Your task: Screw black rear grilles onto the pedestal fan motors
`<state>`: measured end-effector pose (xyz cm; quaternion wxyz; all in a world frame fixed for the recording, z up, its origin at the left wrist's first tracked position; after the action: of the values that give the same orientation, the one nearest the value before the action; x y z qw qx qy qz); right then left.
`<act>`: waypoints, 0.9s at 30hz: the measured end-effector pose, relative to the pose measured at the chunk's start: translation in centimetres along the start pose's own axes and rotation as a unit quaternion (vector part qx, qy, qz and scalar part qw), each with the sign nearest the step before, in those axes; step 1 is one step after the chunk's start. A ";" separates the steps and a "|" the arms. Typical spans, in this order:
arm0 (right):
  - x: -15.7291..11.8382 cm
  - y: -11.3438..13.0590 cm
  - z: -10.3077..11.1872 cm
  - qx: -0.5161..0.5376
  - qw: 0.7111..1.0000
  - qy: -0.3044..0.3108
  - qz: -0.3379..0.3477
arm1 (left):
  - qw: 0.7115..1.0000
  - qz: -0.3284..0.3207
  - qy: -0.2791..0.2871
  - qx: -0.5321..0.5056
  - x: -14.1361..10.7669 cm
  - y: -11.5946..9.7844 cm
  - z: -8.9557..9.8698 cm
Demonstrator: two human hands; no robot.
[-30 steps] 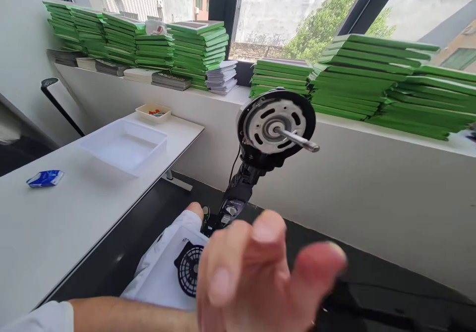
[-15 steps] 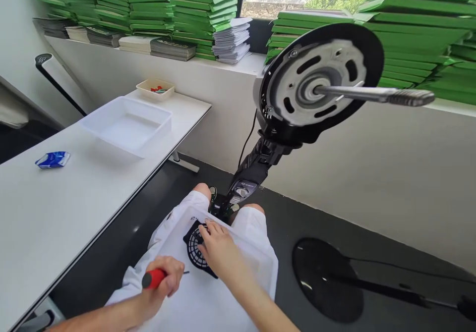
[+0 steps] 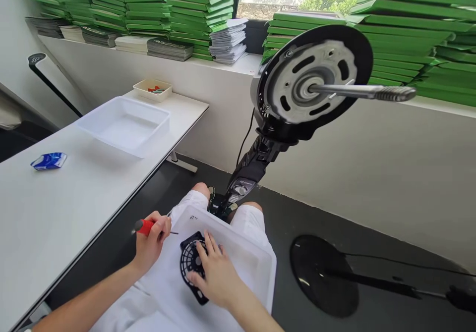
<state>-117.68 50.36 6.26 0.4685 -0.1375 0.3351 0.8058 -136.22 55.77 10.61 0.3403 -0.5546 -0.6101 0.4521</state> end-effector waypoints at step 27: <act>1.3 0.7 -3.8 0.127 0.985 -0.113 0.018 | 1.000 0.005 0.017 0.016 1.4 0.6 -0.8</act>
<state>-119.34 48.47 3.09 0.5022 0.0213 0.3819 0.7756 -135.42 57.28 10.19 0.3573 -0.5600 -0.5942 0.4536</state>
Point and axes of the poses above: each hand's wrist, its own x-axis towards the middle knuckle, its own z-axis out of the back of the hand, y = z × x, the point moved 7 cm from there along x, towards the middle knuckle, and after that the axes turned 3 degrees about z, right-handed, at the moved point
